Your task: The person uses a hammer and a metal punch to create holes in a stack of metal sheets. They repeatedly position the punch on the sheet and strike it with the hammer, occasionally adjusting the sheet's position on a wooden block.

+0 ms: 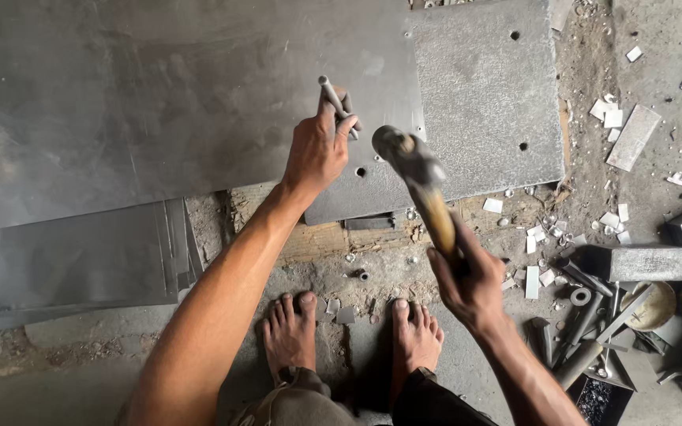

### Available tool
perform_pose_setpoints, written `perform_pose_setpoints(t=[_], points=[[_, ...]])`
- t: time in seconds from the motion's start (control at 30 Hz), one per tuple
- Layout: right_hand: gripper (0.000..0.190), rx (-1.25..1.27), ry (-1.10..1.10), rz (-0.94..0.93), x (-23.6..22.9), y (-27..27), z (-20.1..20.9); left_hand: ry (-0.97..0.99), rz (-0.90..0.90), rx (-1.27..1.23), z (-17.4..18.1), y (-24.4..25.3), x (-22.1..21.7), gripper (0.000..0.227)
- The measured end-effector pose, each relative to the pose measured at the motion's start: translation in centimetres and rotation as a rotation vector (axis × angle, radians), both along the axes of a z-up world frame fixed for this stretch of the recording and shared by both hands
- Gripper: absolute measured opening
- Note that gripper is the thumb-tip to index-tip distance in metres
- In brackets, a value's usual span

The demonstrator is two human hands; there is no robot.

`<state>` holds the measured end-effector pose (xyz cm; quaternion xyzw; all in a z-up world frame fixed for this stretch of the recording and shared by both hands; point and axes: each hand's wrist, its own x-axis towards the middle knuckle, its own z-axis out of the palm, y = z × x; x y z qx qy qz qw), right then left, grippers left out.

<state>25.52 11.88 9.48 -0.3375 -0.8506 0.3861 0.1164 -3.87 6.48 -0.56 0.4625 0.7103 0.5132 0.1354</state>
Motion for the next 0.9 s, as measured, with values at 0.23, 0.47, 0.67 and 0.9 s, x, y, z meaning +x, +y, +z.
perform_pose_setpoints(t=[0.23,0.47,0.67,0.9], points=[[0.059,-0.552,-0.219,-0.373,5.3,-2.3,-2.8,-0.415,0.226,0.044,0.1,-3.6,0.2,0.034],[0.048,-0.528,-0.573,-0.516,15.7,-3.0,-5.2,-1.091,1.197,-0.04,-3.3,-20.6,-1.6,0.015],[0.032,-0.538,-0.143,-0.535,1.3,3.9,-6.2,-1.373,1.137,0.046,-3.9,-24.7,-6.5,0.015],[0.02,-0.793,0.25,-0.555,-10.9,6.5,-8.1,-1.149,1.078,0.034,-2.3,-26.2,-7.2,0.034]])
